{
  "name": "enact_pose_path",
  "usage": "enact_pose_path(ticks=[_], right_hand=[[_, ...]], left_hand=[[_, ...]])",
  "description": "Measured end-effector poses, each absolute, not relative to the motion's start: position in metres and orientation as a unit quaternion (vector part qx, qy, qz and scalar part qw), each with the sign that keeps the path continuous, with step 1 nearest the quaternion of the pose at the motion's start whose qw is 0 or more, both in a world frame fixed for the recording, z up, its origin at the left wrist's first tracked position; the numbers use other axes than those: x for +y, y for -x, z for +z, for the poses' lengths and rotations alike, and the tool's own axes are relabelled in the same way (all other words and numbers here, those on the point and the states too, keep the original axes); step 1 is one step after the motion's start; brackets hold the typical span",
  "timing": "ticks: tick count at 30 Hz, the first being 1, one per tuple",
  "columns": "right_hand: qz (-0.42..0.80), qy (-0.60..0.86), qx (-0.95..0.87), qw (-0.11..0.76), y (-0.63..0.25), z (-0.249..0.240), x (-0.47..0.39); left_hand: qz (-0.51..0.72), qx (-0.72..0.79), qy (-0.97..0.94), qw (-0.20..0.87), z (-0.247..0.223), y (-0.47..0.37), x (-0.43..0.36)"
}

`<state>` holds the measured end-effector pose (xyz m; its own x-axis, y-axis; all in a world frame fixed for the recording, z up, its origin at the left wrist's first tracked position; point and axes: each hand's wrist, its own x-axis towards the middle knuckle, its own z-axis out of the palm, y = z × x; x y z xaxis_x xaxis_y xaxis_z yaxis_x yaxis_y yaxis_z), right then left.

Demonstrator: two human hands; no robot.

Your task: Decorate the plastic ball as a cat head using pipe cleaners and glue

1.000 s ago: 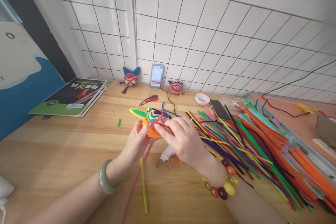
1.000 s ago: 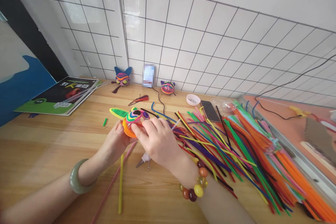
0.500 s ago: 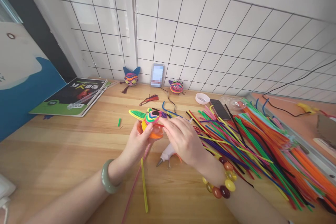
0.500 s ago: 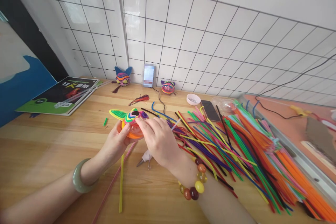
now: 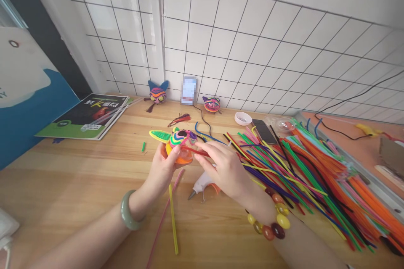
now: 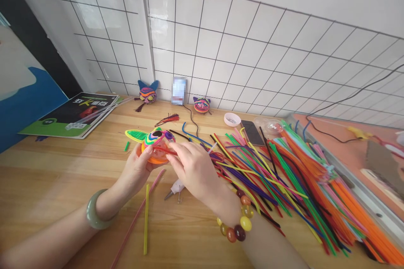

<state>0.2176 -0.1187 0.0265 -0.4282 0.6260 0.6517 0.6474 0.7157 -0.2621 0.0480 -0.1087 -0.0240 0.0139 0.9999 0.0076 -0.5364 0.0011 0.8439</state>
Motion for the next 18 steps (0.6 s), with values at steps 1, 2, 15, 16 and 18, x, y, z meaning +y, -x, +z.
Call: enact_pose_path(ticks=[1, 2, 15, 16, 18], right_hand=[[0.006, 0.379, -0.844, 0.38, -0.218, 0.029, -0.12], [0.024, 0.381, -0.843, 0.378, -0.218, 0.031, -0.123], [0.164, 0.461, -0.85, 0.194, -0.24, 0.075, -0.151], [0.182, 0.459, -0.851, 0.181, -0.24, 0.078, -0.153], [0.224, 0.452, -0.846, 0.172, -0.243, 0.085, -0.158]], left_hand=[[0.621, 0.336, -0.347, 0.617, -0.025, -0.047, -0.108], [0.625, 0.337, -0.349, 0.612, -0.025, -0.046, -0.107], [0.674, 0.305, -0.395, 0.544, -0.025, -0.026, -0.092], [0.675, 0.303, -0.394, 0.545, -0.023, -0.025, -0.091], [0.678, 0.298, -0.386, 0.55, -0.02, -0.022, -0.089]])
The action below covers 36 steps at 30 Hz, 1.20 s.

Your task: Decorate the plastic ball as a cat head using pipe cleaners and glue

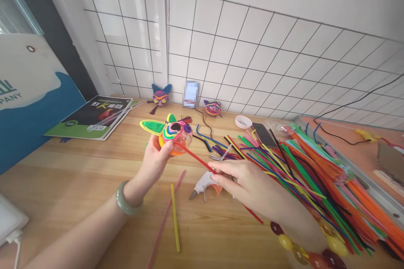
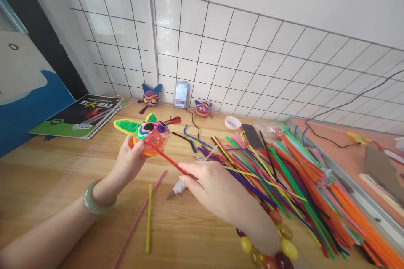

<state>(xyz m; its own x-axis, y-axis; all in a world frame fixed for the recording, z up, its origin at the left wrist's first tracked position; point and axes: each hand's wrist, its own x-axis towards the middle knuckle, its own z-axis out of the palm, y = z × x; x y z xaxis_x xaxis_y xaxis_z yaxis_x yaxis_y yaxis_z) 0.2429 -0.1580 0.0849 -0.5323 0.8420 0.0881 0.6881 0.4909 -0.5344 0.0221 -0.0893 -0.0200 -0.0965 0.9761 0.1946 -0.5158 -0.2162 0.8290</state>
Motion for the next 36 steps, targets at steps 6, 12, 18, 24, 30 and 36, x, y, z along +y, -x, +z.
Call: enact_pose_path(ticks=[6, 12, 18, 24, 30, 36], right_hand=[[0.417, 0.377, -0.82, 0.108, -0.268, 0.099, -0.157], [0.327, 0.555, -0.759, 0.09, -0.298, 0.055, -0.134], [0.306, 0.58, -0.752, 0.065, -0.291, -0.002, -0.131], [0.338, 0.575, -0.714, 0.216, -0.277, 0.004, -0.138], [0.423, 0.441, -0.717, 0.337, -0.236, 0.022, -0.146], [0.481, 0.381, -0.693, 0.378, -0.209, 0.026, -0.156]], left_hand=[[0.655, 0.258, -0.361, 0.612, -0.018, -0.013, -0.08], [0.598, 0.229, -0.366, 0.675, -0.02, 0.005, -0.068], [0.549, 0.184, -0.393, 0.714, -0.021, 0.016, -0.064], [0.55, 0.193, -0.42, 0.695, -0.027, 0.015, -0.064], [0.515, 0.204, -0.43, 0.713, -0.034, -0.005, -0.076], [0.5, 0.195, -0.414, 0.735, -0.033, -0.02, -0.089]])
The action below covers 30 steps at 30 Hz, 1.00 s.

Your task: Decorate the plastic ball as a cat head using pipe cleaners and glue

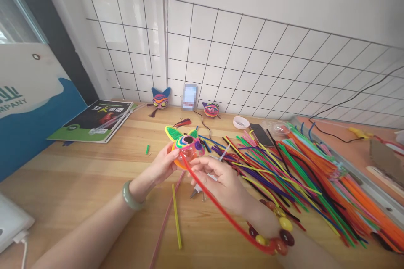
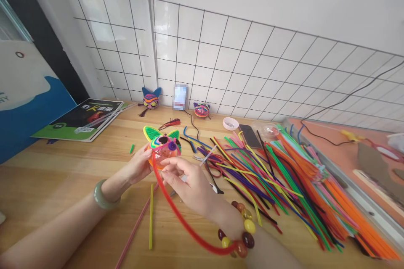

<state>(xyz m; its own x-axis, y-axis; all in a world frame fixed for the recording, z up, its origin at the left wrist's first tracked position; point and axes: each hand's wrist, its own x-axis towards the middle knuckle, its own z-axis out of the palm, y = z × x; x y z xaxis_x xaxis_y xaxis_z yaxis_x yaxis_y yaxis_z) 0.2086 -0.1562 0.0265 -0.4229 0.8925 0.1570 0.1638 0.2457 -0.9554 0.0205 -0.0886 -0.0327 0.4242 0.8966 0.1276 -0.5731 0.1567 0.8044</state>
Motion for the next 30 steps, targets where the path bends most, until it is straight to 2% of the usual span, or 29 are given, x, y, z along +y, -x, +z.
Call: enact_pose_path(ticks=[3, 8, 12, 16, 19, 21, 26, 30], right_hand=[[0.579, 0.361, -0.649, 0.335, -0.213, 0.028, -0.159], [0.627, 0.352, -0.639, 0.273, -0.243, 0.028, -0.154], [0.576, 0.459, -0.611, 0.29, -0.276, 0.032, -0.141], [0.588, 0.411, -0.609, 0.338, -0.287, 0.044, -0.135], [0.57, 0.387, -0.658, 0.304, -0.267, 0.053, -0.141], [0.496, 0.401, -0.722, 0.268, -0.246, 0.054, -0.148], [0.086, 0.403, -0.853, 0.32, -0.208, 0.038, -0.154], [-0.049, 0.395, -0.853, 0.337, -0.201, 0.026, -0.148]], left_hand=[[0.504, 0.208, -0.406, 0.733, -0.032, -0.018, -0.085], [0.515, 0.237, -0.354, 0.743, -0.035, -0.009, -0.075], [0.507, 0.22, -0.359, 0.752, -0.037, -0.008, -0.073], [0.501, 0.201, -0.402, 0.739, -0.036, -0.013, -0.078], [0.5, 0.196, -0.409, 0.737, -0.034, -0.018, -0.083], [0.502, 0.204, -0.406, 0.736, -0.033, -0.021, -0.086], [0.511, 0.222, -0.395, 0.73, -0.03, -0.028, -0.092], [0.509, 0.225, -0.39, 0.734, -0.029, -0.03, -0.094]])
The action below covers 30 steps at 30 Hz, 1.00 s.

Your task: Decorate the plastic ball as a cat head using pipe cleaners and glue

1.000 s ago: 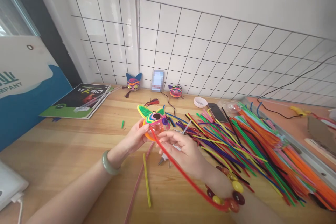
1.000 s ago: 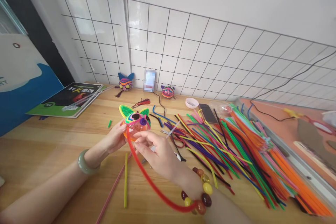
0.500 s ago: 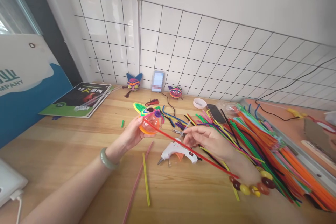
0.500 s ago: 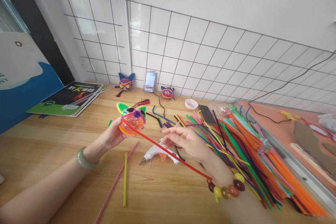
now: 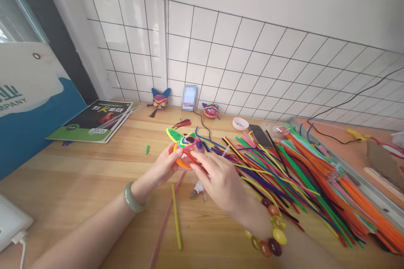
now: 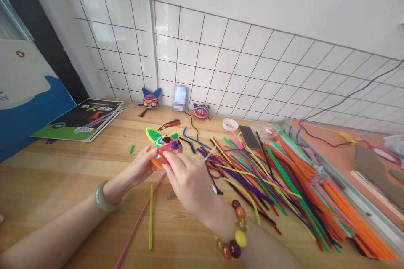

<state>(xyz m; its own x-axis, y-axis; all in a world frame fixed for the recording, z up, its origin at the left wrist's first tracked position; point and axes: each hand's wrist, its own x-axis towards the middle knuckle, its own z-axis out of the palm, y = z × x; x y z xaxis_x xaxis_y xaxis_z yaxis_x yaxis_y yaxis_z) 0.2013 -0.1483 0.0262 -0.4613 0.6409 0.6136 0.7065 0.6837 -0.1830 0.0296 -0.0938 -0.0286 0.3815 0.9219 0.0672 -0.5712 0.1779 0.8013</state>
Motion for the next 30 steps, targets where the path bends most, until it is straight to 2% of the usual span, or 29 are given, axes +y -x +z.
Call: enact_pose_path(ticks=[8, 20, 30], right_hand=[[-0.125, 0.389, -0.851, 0.329, -0.1987, 0.0214, -0.1429], [-0.167, 0.383, -0.842, 0.341, -0.2042, 0.0182, -0.1409], [-0.137, 0.389, -0.843, 0.346, -0.2034, 0.0183, -0.1397]], left_hand=[[0.497, 0.22, -0.382, 0.748, -0.0276, -0.031, -0.0959], [0.475, 0.205, -0.401, 0.756, -0.0201, -0.0302, -0.0995], [0.491, 0.199, -0.41, 0.742, -0.0228, -0.0296, -0.0978]])
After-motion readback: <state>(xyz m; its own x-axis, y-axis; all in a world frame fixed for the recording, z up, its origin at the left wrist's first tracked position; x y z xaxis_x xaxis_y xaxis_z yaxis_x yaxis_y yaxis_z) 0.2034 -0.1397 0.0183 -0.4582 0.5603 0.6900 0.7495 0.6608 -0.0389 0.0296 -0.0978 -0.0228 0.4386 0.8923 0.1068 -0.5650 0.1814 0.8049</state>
